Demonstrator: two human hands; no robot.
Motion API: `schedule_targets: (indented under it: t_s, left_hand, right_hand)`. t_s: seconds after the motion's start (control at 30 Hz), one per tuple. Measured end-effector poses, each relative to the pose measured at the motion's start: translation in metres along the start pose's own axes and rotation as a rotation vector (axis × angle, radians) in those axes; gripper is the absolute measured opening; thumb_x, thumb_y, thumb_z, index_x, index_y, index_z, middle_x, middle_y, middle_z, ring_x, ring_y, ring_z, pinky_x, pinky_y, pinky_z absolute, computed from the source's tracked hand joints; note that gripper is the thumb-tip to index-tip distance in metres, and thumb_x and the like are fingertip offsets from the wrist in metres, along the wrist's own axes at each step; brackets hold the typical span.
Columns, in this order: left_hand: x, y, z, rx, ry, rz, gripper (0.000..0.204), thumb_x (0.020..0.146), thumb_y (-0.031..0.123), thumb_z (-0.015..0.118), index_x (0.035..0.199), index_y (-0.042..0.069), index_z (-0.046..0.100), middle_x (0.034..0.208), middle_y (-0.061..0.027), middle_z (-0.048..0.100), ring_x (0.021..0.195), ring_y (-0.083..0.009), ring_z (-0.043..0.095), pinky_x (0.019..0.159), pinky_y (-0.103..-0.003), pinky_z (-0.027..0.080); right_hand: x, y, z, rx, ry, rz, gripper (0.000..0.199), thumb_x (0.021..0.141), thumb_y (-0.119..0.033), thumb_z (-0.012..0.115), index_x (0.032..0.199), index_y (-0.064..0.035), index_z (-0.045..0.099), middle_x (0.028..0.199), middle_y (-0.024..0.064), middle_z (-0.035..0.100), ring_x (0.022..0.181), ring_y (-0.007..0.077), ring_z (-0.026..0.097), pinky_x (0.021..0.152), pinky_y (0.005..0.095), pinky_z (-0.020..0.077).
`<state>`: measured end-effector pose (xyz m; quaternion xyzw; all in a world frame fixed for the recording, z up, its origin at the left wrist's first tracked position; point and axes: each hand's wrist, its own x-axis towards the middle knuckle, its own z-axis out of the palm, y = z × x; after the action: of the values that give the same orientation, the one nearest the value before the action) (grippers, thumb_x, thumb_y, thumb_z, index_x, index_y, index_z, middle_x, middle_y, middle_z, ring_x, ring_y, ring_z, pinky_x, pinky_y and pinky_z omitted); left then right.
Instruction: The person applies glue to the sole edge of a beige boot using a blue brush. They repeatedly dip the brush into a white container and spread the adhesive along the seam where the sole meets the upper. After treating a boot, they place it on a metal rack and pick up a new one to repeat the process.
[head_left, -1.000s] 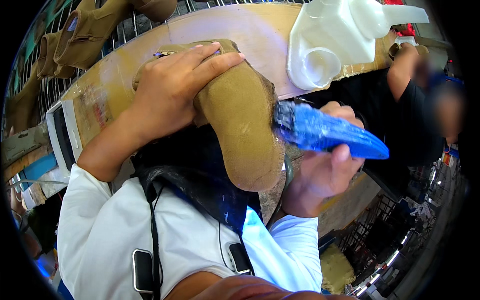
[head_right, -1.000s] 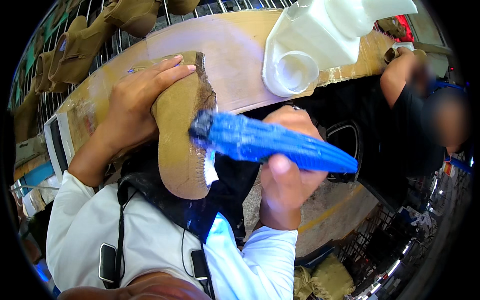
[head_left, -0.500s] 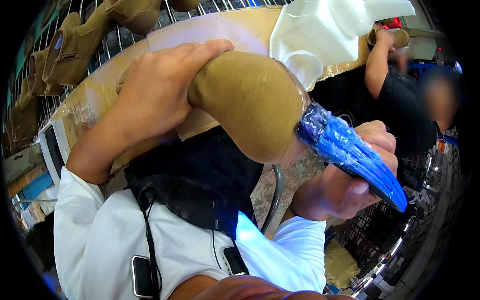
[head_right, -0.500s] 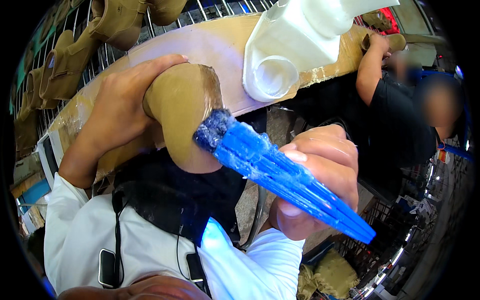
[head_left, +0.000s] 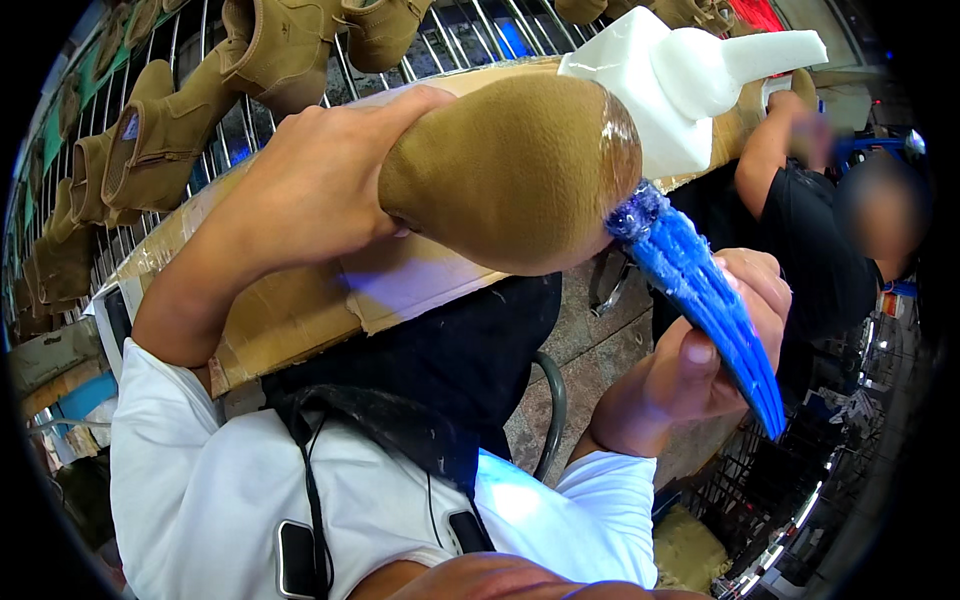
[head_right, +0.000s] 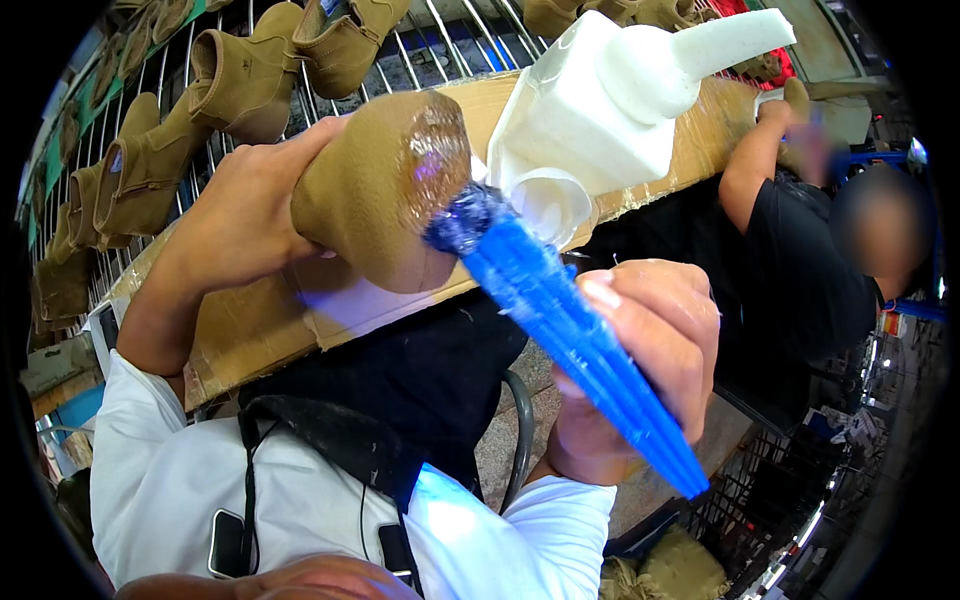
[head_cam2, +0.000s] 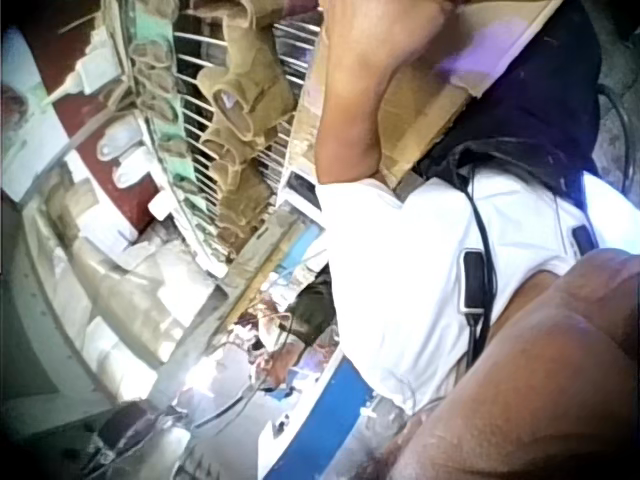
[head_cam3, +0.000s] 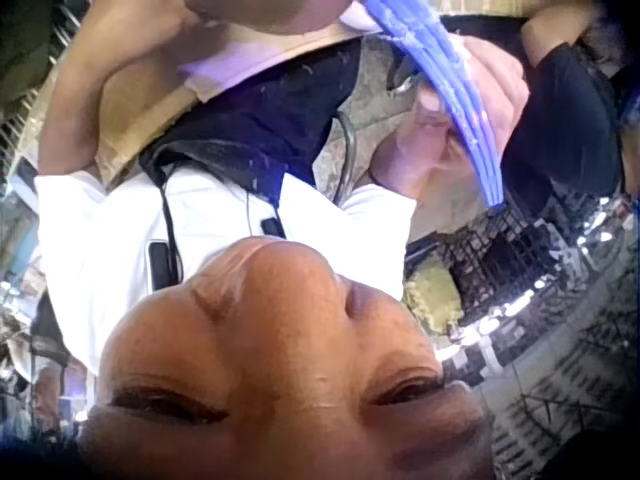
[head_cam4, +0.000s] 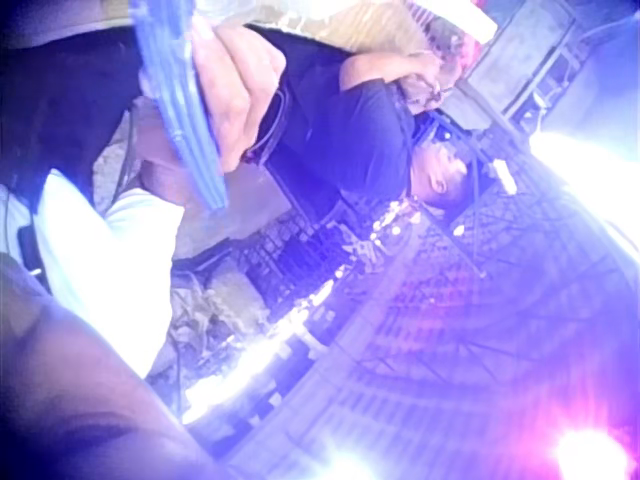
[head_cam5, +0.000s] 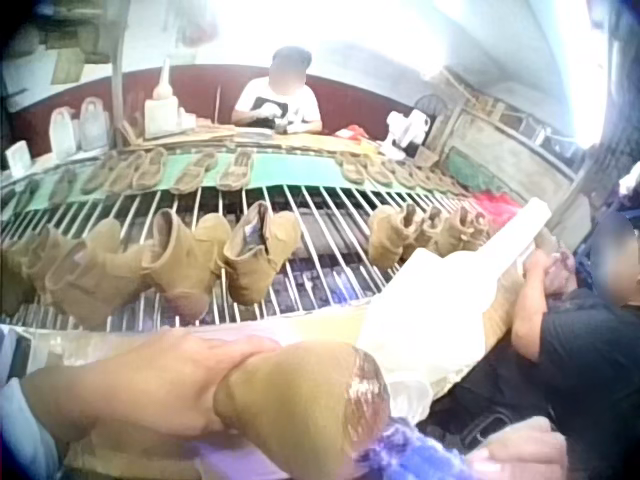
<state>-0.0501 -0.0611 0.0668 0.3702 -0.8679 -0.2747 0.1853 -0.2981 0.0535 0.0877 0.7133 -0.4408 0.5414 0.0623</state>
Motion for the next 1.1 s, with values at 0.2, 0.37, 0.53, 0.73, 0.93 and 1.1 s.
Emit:
schedule_targets:
  t_s: [0.2,0.37,0.53,0.73,0.93,1.1]
  left_hand:
    - [-0.012,-0.014,-0.001,0.017,0.056,-0.007,0.072,0.065,0.023,0.075,0.127,0.012,0.04,0.095,-0.0168,0.063,0.088,-0.0367,0.06,0.074,-0.042,0.049]
    - [-0.02,-0.017,-0.003,-0.042,0.026,-0.061,0.06,0.062,0.016,0.076,0.114,0.002,0.05,0.094,-0.0186,0.062,0.088,-0.0389,0.058,0.075,-0.039,0.048]
    - [-0.018,-0.012,-0.002,0.031,0.049,-0.008,0.076,0.064,0.026,0.076,0.128,0.013,0.038,0.093,-0.0152,0.064,0.085,-0.0357,0.061,0.072,-0.042,0.05]
    - [-0.015,-0.014,-0.001,0.062,0.05,0.014,0.077,0.063,0.025,0.077,0.128,0.013,0.038,0.092,-0.0157,0.064,0.085,-0.0358,0.061,0.071,-0.042,0.05]
    - [-0.033,-0.032,0.006,0.14,0.136,-0.042,0.08,0.062,0.021,0.079,0.129,0.01,0.038,0.094,-0.0188,0.062,0.087,-0.0359,0.061,0.075,-0.04,0.05]
    - [-0.047,-0.048,0.009,-0.478,0.17,-0.12,0.083,0.066,0.014,0.078,0.133,-0.003,0.031,0.123,-0.0158,0.05,0.115,-0.0235,0.049,0.096,-0.032,0.038]
  right_hand:
    - [-0.019,0.027,0.006,0.128,0.225,0.274,0.029,0.072,-0.018,0.068,0.086,0.0059,0.06,0.084,0.0163,0.06,0.077,0.0237,0.055,0.071,0.0319,0.0414]
    - [-0.004,0.011,0.012,0.224,0.098,0.13,0.029,0.081,-0.017,0.063,0.095,0.0064,0.056,0.096,0.019,0.058,0.092,0.0268,0.054,0.088,0.0378,0.0416]
    - [0.028,-0.006,0.023,0.097,-0.004,-0.079,0.036,0.08,-0.025,0.063,0.097,0.0062,0.057,0.091,0.0197,0.06,0.085,0.0284,0.056,0.077,0.0368,0.0436]
    - [0.035,-0.008,0.01,0.003,-0.154,-0.143,0.033,0.076,-0.021,0.066,0.094,0.0066,0.059,0.088,0.0184,0.06,0.079,0.0267,0.057,0.074,0.0351,0.0437]
    - [-0.015,0.037,-0.017,0.098,0.146,0.428,0.015,0.075,0.008,0.062,0.09,0.0078,0.059,0.092,0.0098,0.059,0.087,0.0163,0.055,0.08,0.0265,0.044]
    - [-0.067,0.073,-0.002,-0.103,-0.119,0.485,0.018,0.073,0.004,0.067,0.09,0.0016,0.064,0.088,0.0089,0.059,0.08,0.0162,0.056,0.072,0.0247,0.0443]
